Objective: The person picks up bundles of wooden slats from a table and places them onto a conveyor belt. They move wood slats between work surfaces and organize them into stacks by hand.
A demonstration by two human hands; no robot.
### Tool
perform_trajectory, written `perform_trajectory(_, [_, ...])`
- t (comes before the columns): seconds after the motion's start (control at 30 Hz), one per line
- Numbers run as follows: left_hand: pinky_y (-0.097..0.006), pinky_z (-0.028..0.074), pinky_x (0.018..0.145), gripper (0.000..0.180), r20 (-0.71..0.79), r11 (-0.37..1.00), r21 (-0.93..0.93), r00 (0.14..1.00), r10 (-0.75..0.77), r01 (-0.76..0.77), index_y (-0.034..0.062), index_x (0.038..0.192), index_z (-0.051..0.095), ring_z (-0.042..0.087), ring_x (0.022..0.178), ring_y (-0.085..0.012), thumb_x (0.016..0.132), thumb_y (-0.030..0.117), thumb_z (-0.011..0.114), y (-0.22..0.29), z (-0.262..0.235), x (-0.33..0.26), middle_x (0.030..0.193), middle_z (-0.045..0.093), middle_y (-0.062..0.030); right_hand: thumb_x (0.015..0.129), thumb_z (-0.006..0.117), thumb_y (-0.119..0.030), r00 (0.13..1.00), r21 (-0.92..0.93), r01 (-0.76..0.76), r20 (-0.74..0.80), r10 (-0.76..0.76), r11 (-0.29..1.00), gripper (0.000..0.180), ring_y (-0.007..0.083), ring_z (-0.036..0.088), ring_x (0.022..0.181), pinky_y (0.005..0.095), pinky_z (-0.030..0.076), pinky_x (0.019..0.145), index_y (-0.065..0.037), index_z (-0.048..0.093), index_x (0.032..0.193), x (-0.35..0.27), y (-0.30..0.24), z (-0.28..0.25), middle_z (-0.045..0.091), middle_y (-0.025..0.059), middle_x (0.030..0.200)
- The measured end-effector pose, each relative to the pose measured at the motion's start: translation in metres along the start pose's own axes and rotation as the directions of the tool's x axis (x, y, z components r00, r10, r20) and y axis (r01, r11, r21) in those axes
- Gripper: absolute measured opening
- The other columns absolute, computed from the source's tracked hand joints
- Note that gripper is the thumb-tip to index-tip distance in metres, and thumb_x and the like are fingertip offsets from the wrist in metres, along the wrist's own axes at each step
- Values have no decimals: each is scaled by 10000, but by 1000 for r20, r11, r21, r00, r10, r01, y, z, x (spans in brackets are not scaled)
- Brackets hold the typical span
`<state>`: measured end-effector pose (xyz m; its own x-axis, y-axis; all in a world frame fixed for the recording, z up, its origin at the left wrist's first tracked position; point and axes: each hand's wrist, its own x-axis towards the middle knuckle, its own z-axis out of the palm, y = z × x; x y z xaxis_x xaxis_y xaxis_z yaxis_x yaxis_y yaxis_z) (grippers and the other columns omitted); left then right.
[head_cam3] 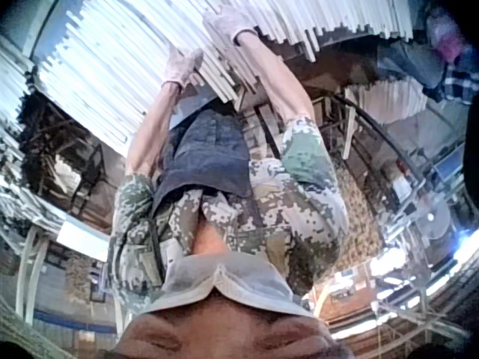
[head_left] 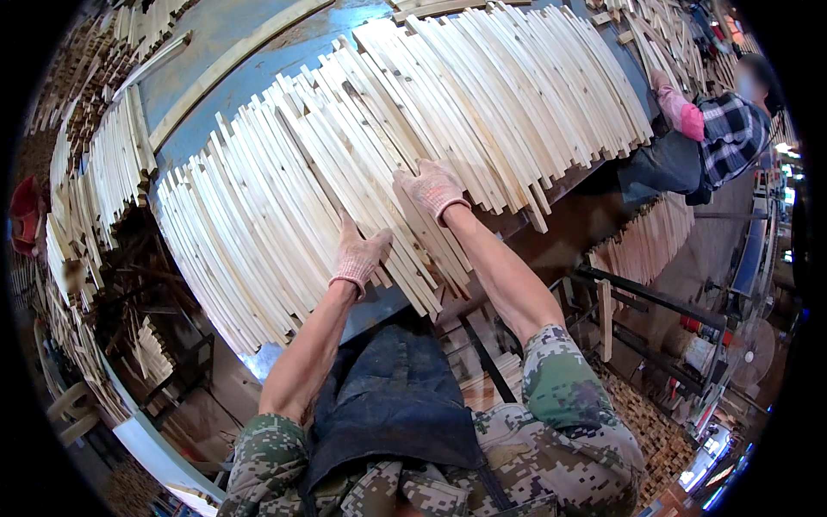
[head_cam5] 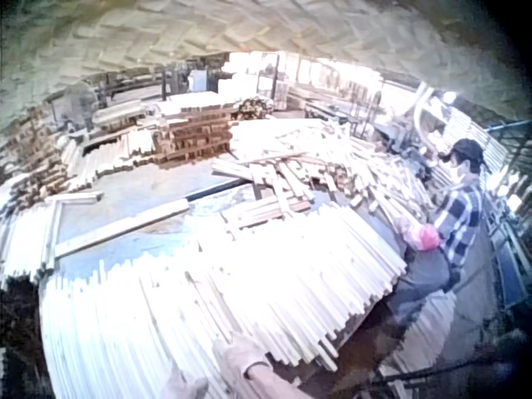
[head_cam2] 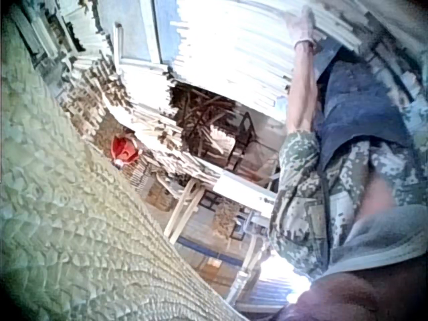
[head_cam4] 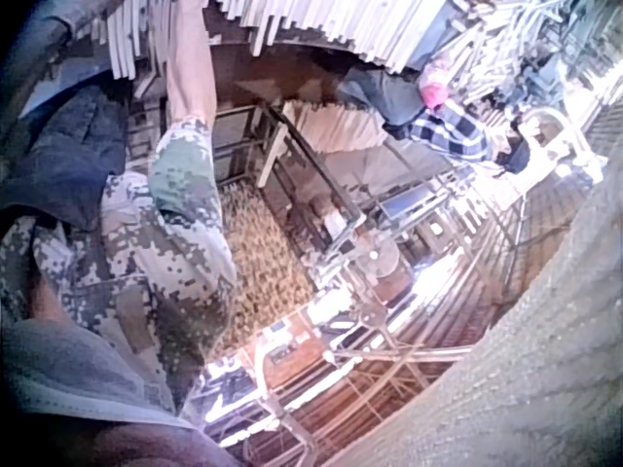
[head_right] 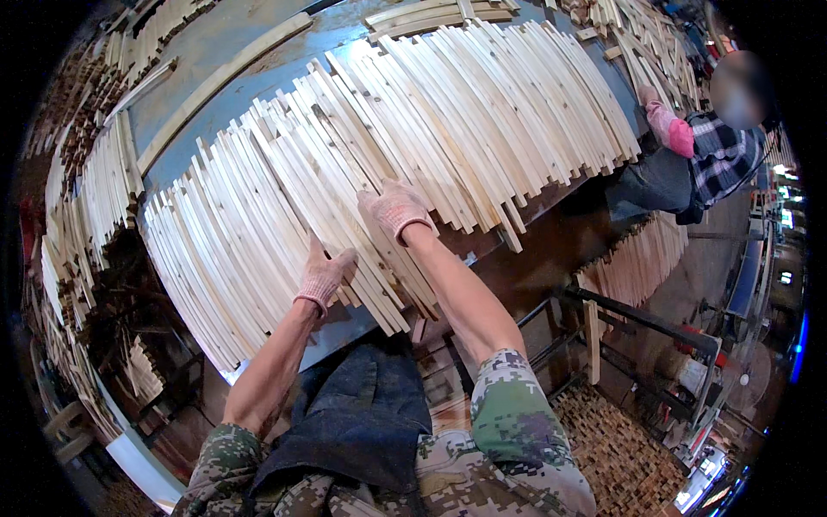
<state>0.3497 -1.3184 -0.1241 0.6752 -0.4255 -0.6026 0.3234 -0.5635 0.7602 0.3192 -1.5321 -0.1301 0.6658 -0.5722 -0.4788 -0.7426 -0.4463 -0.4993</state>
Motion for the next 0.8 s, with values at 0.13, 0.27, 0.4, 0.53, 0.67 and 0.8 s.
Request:
perform_trajectory(0.13, [-341,569,689,969,-83,970,-241,997,12,-31,47,1617,228,671,840,-223,807,65,760,-19,2,-2,1060,685,-165,858,626,-559,994,86,-36,-101,45,996,639,449,640,1166,482,501,1026,6,737,1135,-39,-19,2,665,324,1228])
perform_trajectory(0.27, [-301,516,574,998,-83,954,-293,996,40,-62,46,1652,183,612,718,-157,811,9,720,-10,-32,-35,1009,675,-112,883,600,-566,980,123,5,-199,19,992,605,436,654,1132,484,512,1009,-27,746,1118,-70,-11,45,684,306,1182])
perform_trajectory(0.4, [-299,520,592,1002,-13,956,-286,998,57,-59,73,1673,154,610,731,-161,837,30,705,-3,-70,-79,1049,674,-115,876,635,-572,963,261,-49,-244,115,964,566,431,678,1074,496,531,970,-94,750,1155,-121,-28,76,718,259,1127])
perform_trajectory(0.53, [-339,565,793,951,38,938,-270,971,237,-218,63,1660,221,642,958,-226,836,37,696,-23,-103,-129,1261,617,-151,850,677,-551,911,429,-48,-352,215,902,545,409,676,1083,494,530,947,-86,759,1122,-197,-57,82,709,249,1143])
perform_trajectory(0.67, [-370,516,1019,947,120,885,-255,895,429,-390,49,1649,261,588,1203,-279,809,27,697,-67,-138,-174,1473,496,-167,840,699,-538,811,438,-63,-502,301,897,571,388,648,1106,482,518,958,-47,744,1128,-294,-77,106,672,234,1138])
perform_trajectory(0.8, [-388,462,1113,932,221,867,-232,844,489,-442,34,1644,264,543,1295,-288,814,12,686,-78,-161,-249,1533,450,-167,845,707,-523,745,493,-53,-560,363,868,580,372,637,1086,471,511,960,-33,718,1156,-379,-84,133,644,215,1121])
